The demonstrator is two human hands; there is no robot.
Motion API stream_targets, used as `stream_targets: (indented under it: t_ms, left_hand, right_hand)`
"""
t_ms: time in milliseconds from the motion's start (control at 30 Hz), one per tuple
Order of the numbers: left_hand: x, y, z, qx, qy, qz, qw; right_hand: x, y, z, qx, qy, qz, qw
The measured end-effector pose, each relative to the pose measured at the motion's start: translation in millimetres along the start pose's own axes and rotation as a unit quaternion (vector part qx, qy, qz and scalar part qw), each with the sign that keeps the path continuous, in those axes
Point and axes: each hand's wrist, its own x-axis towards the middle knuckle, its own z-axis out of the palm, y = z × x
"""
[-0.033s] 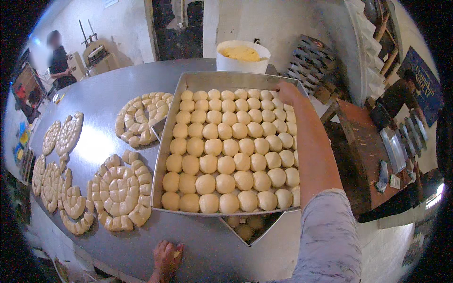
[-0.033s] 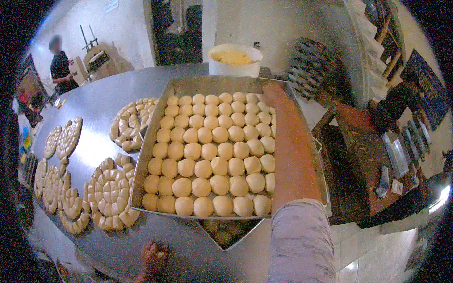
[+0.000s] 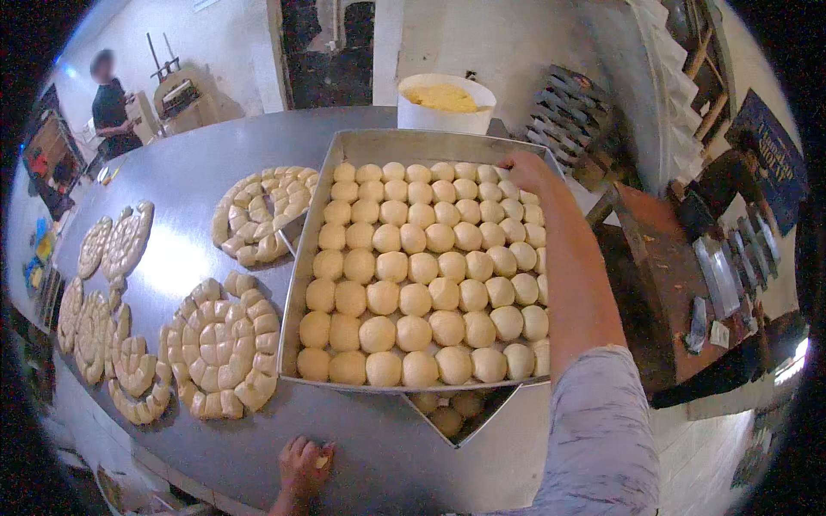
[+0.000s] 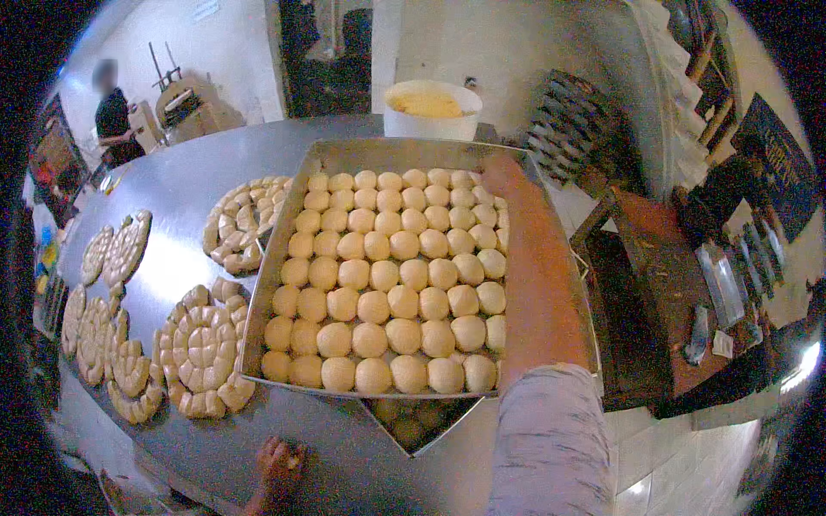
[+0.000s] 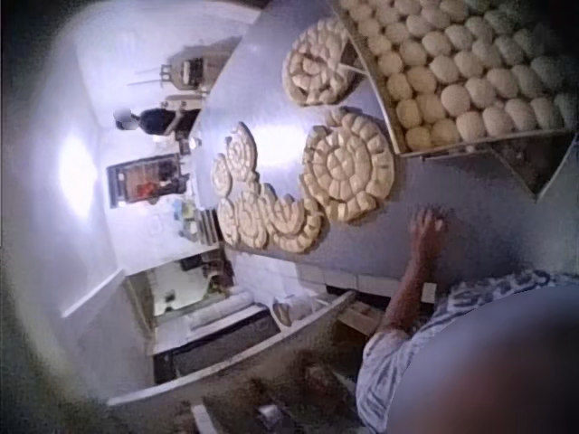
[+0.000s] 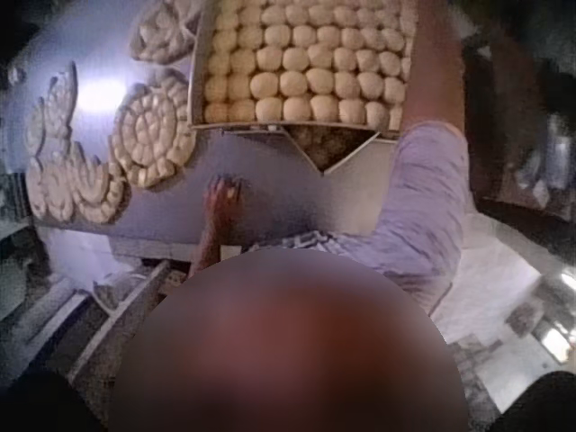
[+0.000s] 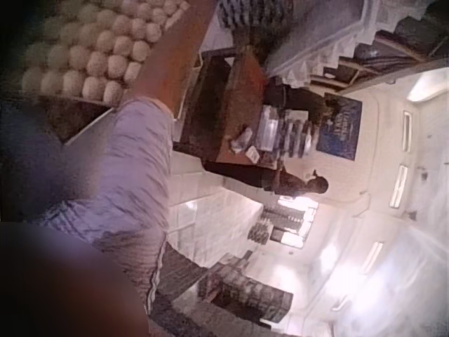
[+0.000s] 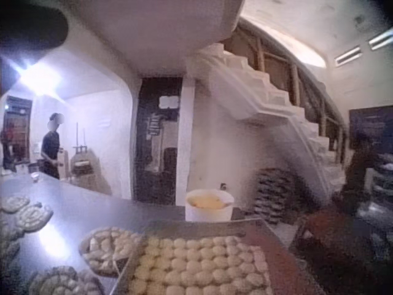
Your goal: The person shapes small pieces of dough into balls by hand and arranges them into rows on a metal tray. They move finished trays aside on a large metal table to organize the workspace.
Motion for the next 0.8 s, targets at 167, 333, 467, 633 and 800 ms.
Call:
stream_targets:
  t_ms: [167,333,467,633,800]
  left_hand:
    - [11,14,-41,-0.073,-0.042,-0.006,0.996]
    - [4,-16,-51,-0.392,-0.119,-0.203,0.889]
    - [-15,1,-72,-0.865,-0.181,-0.186,0.430]
    - [-31,-53,-125,-0.588,-0.344,-0.109,0.724]
    - [-58,-250,-146,-0.010,0.195,-0.090,0.977]
  right_hand:
    - [-44,-61,-86,0.135,0.102,0.024,0.985]
    - [-227,-247,-177,0.397,0.075,-0.110,0.908]
    - [-341,-337,-129,0.301,-0.091,-0.407,0.858]
    - [-416,-390,32,0.504,-0.181,-0.161,0.829]
    - [-483,-401,63,0.179,-0.069,-0.021,0.981]
